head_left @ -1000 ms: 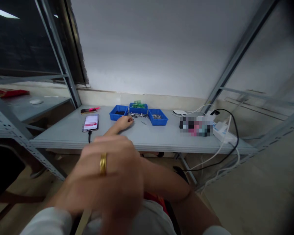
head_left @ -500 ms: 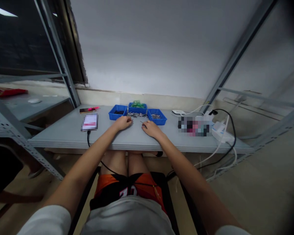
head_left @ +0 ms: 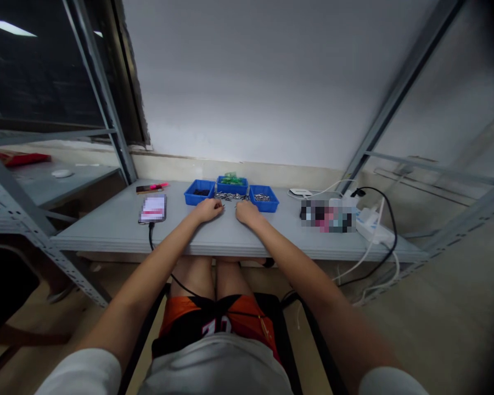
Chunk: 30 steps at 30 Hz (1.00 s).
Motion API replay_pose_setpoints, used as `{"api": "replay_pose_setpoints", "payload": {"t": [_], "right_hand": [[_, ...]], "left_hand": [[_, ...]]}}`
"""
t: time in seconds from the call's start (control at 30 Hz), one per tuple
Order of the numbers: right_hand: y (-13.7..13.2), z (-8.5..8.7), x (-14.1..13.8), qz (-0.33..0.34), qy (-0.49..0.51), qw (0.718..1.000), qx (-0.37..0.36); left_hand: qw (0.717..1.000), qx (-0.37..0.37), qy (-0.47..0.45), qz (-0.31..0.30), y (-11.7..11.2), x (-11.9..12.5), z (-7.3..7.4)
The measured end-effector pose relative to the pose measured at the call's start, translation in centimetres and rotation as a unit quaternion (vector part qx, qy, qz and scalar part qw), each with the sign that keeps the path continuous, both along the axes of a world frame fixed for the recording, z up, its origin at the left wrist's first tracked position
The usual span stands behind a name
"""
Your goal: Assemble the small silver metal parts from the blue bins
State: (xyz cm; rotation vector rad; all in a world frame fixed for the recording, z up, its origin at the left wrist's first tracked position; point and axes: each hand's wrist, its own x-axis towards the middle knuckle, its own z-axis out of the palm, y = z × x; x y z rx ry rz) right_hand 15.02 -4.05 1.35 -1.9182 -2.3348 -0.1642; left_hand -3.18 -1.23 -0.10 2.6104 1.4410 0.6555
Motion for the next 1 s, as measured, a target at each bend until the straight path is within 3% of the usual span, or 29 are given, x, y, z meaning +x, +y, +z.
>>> {"api": "replay_pose_setpoints", "payload": {"t": [0.27,0.43,0.5,0.67,0.9,1.0], "right_hand": [[0.4,0.3,-1.9,-0.051,-0.019,0.999,0.002],[0.4,0.8,-0.8,0.008,-0.007,0.984,0.177],[0.4,1.0,0.1,-0.009,0.011,0.977,0.211],[0.7,0.7,1.9,-0.098,0.040,0.984,0.145],[0.1,0.6,2.0,-0.095,0.055,0.983,0.146],[-0.3,0.8,1.3,-0.083,0.060,0.977,0.187]], "left_hand": [[1.000,-0.007,0.002,0.006,-0.5,0.1,0.4],[1.000,-0.014,-0.001,0.011,-0.6,0.1,0.4],[1.000,-0.011,-0.001,0.009,-0.6,0.1,0.4],[1.000,-0.012,0.002,0.005,-0.6,0.0,0.4],[1.000,-0.008,-0.004,-0.001,-0.5,0.0,0.3],[1.000,-0.008,-0.004,0.002,-0.6,0.1,0.4]]}}
